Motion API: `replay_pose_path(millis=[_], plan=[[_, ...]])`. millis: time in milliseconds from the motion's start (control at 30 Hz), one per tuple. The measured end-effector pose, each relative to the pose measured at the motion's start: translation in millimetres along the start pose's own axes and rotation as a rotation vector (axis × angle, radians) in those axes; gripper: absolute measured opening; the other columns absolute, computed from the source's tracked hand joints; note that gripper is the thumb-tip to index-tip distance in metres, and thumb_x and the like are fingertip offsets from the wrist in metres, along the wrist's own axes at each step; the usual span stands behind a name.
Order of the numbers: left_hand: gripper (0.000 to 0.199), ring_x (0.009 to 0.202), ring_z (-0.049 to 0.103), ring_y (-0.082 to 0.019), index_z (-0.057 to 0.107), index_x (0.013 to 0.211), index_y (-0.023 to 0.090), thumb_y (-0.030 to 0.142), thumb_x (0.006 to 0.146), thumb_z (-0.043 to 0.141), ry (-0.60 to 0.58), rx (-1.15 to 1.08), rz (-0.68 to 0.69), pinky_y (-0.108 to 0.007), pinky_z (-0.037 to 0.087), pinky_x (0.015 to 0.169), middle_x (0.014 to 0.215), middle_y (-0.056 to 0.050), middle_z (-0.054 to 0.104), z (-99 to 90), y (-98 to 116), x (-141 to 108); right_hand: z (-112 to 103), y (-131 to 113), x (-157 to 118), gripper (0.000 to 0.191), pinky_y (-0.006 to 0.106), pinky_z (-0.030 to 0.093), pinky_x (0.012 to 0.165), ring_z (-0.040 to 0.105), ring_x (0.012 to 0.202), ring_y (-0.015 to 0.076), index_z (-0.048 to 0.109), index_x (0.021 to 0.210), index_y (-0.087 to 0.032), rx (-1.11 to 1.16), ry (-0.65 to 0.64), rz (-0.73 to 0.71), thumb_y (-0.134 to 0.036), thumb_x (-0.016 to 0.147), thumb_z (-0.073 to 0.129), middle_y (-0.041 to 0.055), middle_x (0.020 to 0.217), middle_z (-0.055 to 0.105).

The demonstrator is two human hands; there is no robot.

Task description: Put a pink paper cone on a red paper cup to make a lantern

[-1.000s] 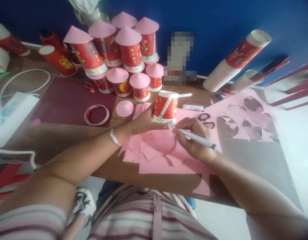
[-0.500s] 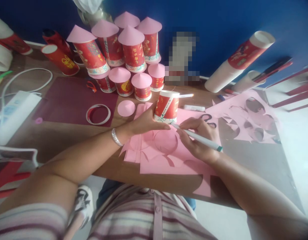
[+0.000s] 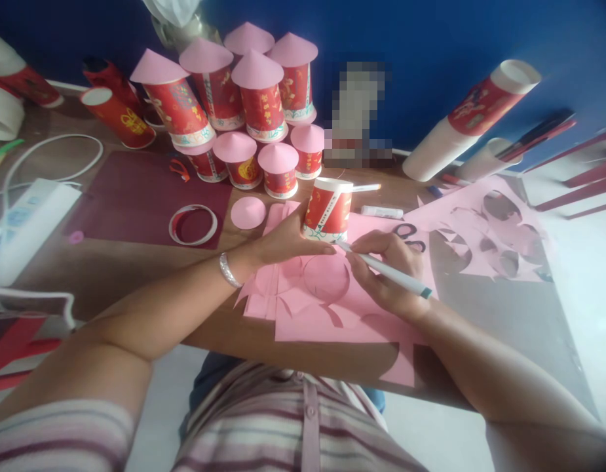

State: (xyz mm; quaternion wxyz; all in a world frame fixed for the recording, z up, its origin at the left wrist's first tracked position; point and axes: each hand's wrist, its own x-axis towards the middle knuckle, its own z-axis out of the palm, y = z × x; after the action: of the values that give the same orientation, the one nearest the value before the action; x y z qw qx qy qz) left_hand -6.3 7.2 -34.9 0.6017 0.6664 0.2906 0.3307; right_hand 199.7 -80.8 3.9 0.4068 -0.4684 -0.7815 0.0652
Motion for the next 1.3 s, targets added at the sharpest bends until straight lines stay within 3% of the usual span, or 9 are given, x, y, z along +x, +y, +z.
replay_pose_path(millis=[67, 267, 533, 667, 800, 1100, 1300], plan=[[0.076, 0.117, 0.068, -0.032, 0.059, 0.128, 0.022, 0.05, 0.068, 0.095, 0.002, -0.003, -0.01, -0.047, 0.058, 0.098, 0.124, -0.012, 0.071, 0.6, 1, 0, 1, 0, 0, 0.008, 0.025, 0.057, 0.054, 0.074, 0.064, 0.0144, 0.059, 0.09, -0.025, 0.013, 0.012, -0.013, -0.026, 0.096, 0.064, 0.0005, 0.079, 0.078], [0.056, 0.119, 0.067, -0.032, 0.067, 0.107, 0.017, 0.051, 0.071, 0.093, -0.05, -0.006, -0.026, -0.046, 0.057, 0.101, 0.106, -0.01, 0.075, 2.4, 2, 0, 3, 1, -1, 0.008, 0.025, 0.057, 0.054, 0.074, 0.063, 0.0148, 0.06, 0.091, -0.025, 0.047, 0.013, -0.004, -0.028, 0.097, 0.065, 0.0007, 0.079, 0.078], [0.066, 0.112, 0.071, -0.029, 0.064, 0.121, 0.021, 0.048, 0.07, 0.095, -0.058, -0.026, 0.007, -0.041, 0.061, 0.092, 0.119, -0.011, 0.075, 2.3, -7, 1, 1, 1, -2, 0.008, 0.026, 0.059, 0.056, 0.076, 0.067, 0.0164, 0.061, 0.093, -0.025, 0.048, -0.013, -0.002, -0.031, 0.097, 0.065, 0.0015, 0.082, 0.079], [0.068, 0.112, 0.071, -0.029, 0.062, 0.12, 0.02, 0.048, 0.069, 0.096, -0.026, -0.014, -0.003, -0.044, 0.06, 0.095, 0.115, -0.012, 0.074, 2.7, -4, 1, -4, 0, 0, 0.006, 0.025, 0.059, 0.058, 0.076, 0.069, 0.0153, 0.06, 0.095, -0.025, 0.087, -0.036, -0.023, -0.024, 0.096, 0.067, 0.0006, 0.083, 0.079], [0.073, 0.12, 0.068, -0.031, 0.059, 0.126, 0.02, 0.049, 0.069, 0.095, 0.004, -0.014, 0.014, -0.046, 0.057, 0.102, 0.127, -0.013, 0.071, 1.0, 4, 0, -6, 0, 1, 0.007, 0.027, 0.058, 0.057, 0.076, 0.068, 0.016, 0.06, 0.094, -0.025, 0.102, -0.019, -0.03, -0.023, 0.095, 0.066, -0.0001, 0.081, 0.078], [0.078, 0.126, 0.066, -0.034, 0.059, 0.136, 0.018, 0.054, 0.073, 0.091, -0.01, -0.097, -0.033, -0.049, 0.055, 0.106, 0.132, -0.014, 0.072, -4.6, 3, -1, -1, 4, -1, 0.008, 0.026, 0.058, 0.057, 0.073, 0.064, 0.0151, 0.06, 0.092, -0.025, 0.052, 0.086, 0.012, -0.021, 0.093, 0.067, -0.0006, 0.078, 0.077], [0.078, 0.127, 0.066, -0.034, 0.057, 0.139, 0.019, 0.05, 0.075, 0.091, -0.007, -0.074, -0.022, -0.051, 0.053, 0.108, 0.133, -0.013, 0.071, -3.1, 5, -1, -4, 3, 0, 0.006, 0.026, 0.058, 0.059, 0.074, 0.067, 0.0155, 0.061, 0.091, -0.024, 0.036, 0.002, 0.042, -0.026, 0.095, 0.065, 0.0011, 0.082, 0.078]])
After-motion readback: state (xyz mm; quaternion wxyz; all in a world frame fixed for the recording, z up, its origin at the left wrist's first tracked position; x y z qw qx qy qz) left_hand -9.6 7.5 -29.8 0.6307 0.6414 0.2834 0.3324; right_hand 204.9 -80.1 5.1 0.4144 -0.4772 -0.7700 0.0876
